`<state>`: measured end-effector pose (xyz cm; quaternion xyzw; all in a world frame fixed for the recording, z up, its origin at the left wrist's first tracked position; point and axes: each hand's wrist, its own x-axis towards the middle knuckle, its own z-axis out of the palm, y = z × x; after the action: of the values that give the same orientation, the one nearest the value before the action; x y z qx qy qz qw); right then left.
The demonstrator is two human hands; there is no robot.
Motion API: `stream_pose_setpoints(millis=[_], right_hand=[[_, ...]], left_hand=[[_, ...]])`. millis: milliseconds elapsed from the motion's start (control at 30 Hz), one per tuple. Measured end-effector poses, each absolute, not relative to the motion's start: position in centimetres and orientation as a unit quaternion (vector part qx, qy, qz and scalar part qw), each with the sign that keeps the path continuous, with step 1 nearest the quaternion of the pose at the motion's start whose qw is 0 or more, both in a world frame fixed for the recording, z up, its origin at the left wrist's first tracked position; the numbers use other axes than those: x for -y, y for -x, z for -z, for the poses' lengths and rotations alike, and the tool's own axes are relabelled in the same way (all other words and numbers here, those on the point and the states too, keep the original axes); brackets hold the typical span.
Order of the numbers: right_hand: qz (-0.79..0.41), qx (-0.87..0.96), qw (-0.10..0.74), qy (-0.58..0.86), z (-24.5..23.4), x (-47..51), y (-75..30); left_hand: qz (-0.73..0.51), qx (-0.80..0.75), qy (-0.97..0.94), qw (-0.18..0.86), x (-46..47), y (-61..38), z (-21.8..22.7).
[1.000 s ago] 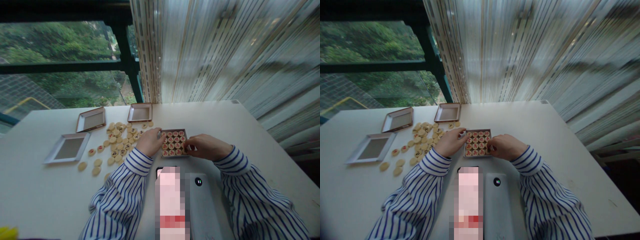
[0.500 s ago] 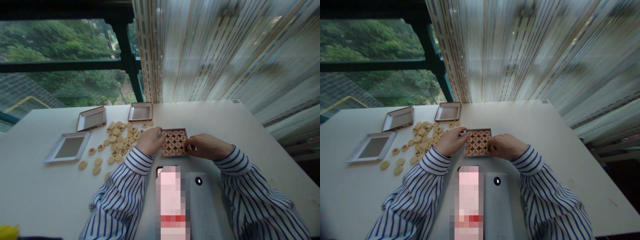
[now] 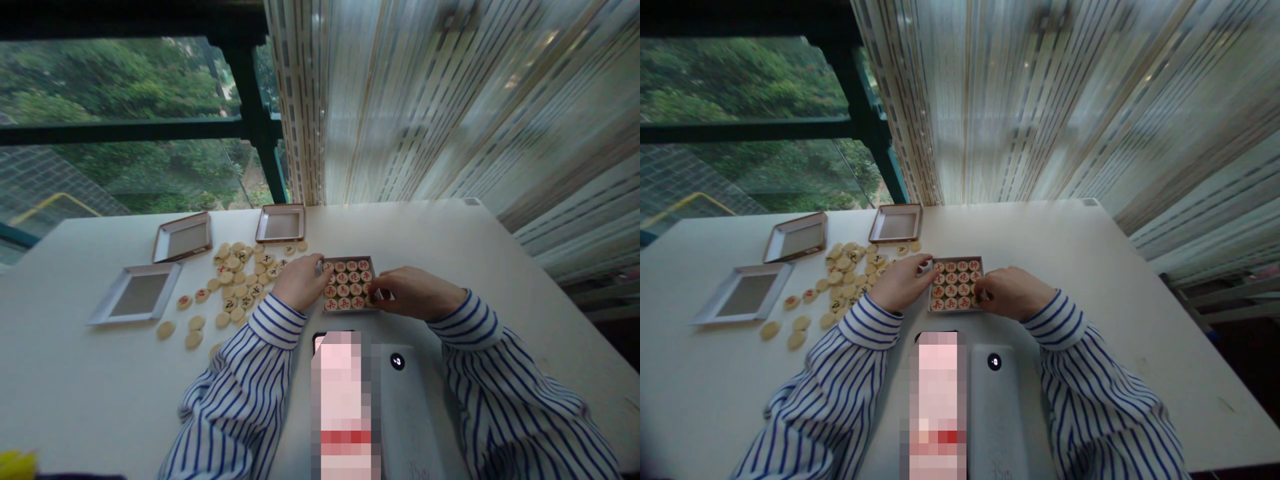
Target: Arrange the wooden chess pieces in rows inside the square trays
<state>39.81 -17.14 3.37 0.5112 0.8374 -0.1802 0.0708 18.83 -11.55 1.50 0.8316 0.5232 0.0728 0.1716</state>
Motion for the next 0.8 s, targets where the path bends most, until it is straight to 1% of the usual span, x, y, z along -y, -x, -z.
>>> stream_pose_setpoints(millis=[367, 800], right_hand=[[0.177, -0.840, 0.066, -0.508, -3.08, 17.09, -39.97], [0.175, -0.841, 0.062, -0.509, -3.13, 17.15, -39.96]], left_hand=[[-0.083, -0.518, -0.836, 0.159, 11.56, -18.71, -1.29], [-0.083, -0.518, -0.834, 0.169, 11.47, -18.70, -1.12]])
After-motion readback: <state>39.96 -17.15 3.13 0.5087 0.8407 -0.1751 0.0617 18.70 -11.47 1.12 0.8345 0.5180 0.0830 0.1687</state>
